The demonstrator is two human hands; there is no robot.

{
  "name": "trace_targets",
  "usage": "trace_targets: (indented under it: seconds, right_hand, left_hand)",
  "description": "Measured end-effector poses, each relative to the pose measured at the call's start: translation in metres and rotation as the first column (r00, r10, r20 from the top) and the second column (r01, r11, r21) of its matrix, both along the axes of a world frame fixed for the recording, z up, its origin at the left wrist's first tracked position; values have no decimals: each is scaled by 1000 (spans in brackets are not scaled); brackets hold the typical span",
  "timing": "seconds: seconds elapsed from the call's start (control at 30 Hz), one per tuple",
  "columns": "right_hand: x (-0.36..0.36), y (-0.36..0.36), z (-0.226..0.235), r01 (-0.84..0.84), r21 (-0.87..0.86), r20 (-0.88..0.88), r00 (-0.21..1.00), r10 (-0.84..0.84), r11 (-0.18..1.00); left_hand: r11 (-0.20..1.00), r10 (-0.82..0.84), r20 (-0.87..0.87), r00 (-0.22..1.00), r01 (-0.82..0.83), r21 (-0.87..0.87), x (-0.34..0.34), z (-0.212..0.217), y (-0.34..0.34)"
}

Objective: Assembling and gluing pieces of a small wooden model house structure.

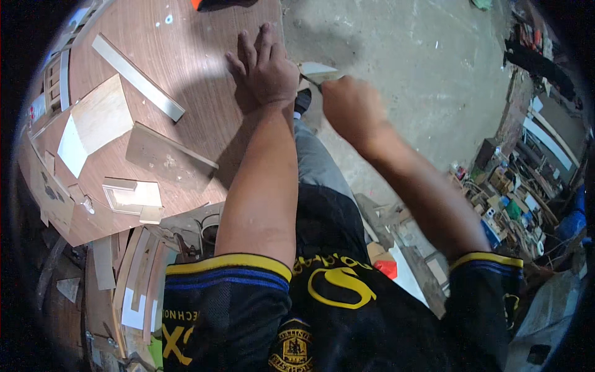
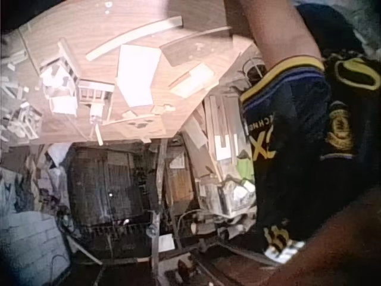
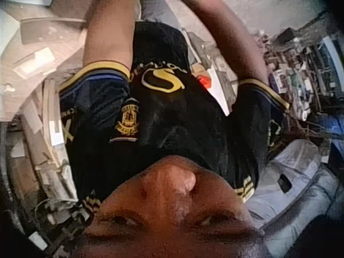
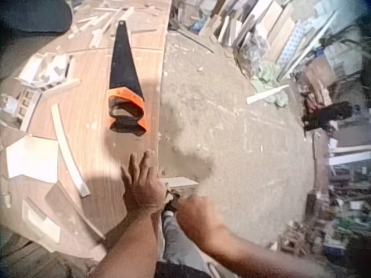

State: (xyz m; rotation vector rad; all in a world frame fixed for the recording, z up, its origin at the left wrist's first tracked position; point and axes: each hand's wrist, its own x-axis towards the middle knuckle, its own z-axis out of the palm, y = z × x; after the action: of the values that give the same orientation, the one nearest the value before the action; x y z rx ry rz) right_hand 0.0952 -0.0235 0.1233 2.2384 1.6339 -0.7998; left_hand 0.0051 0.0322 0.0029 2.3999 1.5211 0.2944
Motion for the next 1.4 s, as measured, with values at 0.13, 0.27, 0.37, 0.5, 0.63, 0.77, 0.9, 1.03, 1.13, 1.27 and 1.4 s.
trace_targets:
  seconds: [0.13, 0.27, 0.37, 0.5, 0.63, 0.77, 0.9, 1.03, 1.13, 1.27, 1.4]
  right_hand:
    - [-1, 4, 14, -76, -29, 10, 997, 76, 997]
    - [-2, 6, 19, 1, -29, -25, 1000, -1, 1000]
    - [-1, 8, 13, 98, 50, 6, 995, -99, 994]
    - [14, 4, 7, -97, -50, -91, 992, 92, 994]
    - [9, -13, -8, 160, -3, 45, 986, -160, 987]
    - [0, -32, -7, 184, 53, -71, 981, -180, 981]
    - [2, -32, 8, 185, 5, -76, 980, -184, 983]
    - [-2, -26, 23, 79, 28, -45, 996, -78, 996]
    - [-6, -16, 23, 63, -37, -3, 998, -63, 997]
    - [-6, 0, 15, -18, -114, -45, 999, 13, 993]
    - [-5, 8, 2, -1, -192, -57, 998, -10, 981]
  left_hand:
    - [995, 12, -38, 999, -8, 100, -1, 4, -2]
    - [996, 14, 14, 1000, -15, 89, 0, 4, -3]
    - [998, 9, -30, 1000, -7, 68, 4, -1, 1]
    - [986, 44, 170, 984, -71, 153, 6, -9, 6]
    - [993, 34, 147, 988, -49, 105, 4, -7, -1]
    - [999, 39, 236, 971, -41, 2, 5, -1, -4]
    - [992, 76, 223, 972, -96, 83, 12, -1, 4]
    - [995, 81, 159, 984, -91, 51, 12, -1, 4]
    - [998, 45, 171, 984, -53, 39, 9, 1, 5]
    - [999, 6, 198, 980, -16, 51, 6, 4, 11]
    - [999, 48, 199, 979, -51, 12, 7, 1, 14]
